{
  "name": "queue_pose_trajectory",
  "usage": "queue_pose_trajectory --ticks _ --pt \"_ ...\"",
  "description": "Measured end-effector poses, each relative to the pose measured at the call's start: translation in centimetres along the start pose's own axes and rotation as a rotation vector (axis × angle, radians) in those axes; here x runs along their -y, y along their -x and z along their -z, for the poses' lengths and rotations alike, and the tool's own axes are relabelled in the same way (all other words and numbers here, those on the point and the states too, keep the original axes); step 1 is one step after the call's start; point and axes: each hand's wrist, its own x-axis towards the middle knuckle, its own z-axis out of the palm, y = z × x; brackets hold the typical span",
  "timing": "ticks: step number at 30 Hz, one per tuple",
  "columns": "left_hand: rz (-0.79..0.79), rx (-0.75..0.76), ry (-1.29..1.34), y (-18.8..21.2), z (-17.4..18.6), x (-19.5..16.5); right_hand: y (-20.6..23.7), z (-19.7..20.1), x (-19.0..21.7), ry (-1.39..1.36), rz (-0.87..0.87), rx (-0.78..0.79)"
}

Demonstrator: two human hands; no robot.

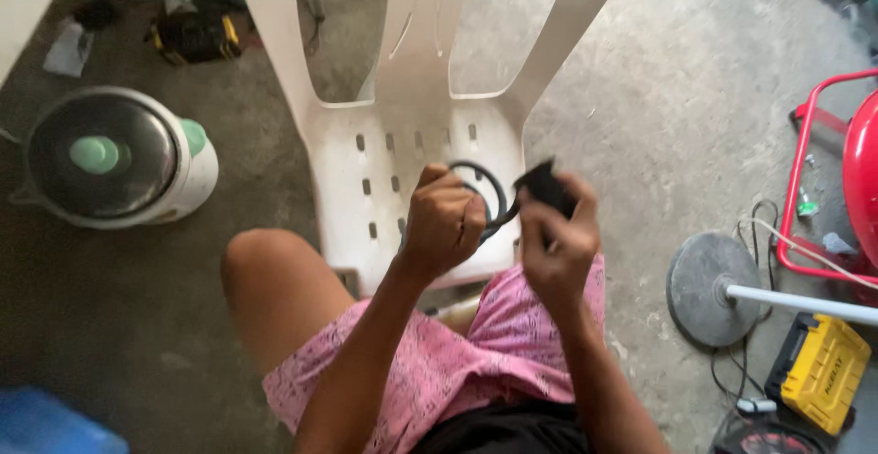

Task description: The person picks up a metal coil spring and a piece of sandpaper from a cluttered table, sits on a plastic chair, and repeatedly rubs the sandpaper along the spring's coils while holding the spring on their lap, turning the spring to sand different sections.

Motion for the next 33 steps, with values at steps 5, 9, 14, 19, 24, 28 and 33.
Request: queue_pose_trajectory --ticks 5,9,14,19,24,28,33 --pt "-0.001 0.005 -0.002 -0.1 0.1 -0.1 0.7 -0.4 -1.6 0.033 0.053 0.028" --pt "-0.002 -0.011 0.046 0.3 0.6 -0.2 1.4 -0.9 -3.4 0.022 -0.023 -0.04" --pt "0.006 0.024 0.0 0.6 0.7 -0.3 2.6 -0.7 -4.2 -0.026 -0.02 -0.036" --pt "0.01 -0.005 -0.026 -0.1 0.2 -0.3 2.8 -1.1 -3.9 -0.073 0.121 0.013" --pt "-0.002 0.002 0.004 -0.6 0.1 -0.4 2.3 -1.0 -2.8 -0.067 0.002 -0.028" --pt "-0.021 -0.031 -0.008 -0.6 -0.1 0.0 1.7 -0.9 -2.3 -0.051 0.18 0.017" --pt "0.009 -0.018 -0.016 -0.3 -0.3 0.5 1.3 -1.3 -2.9 0.017 0.024 -0.089"
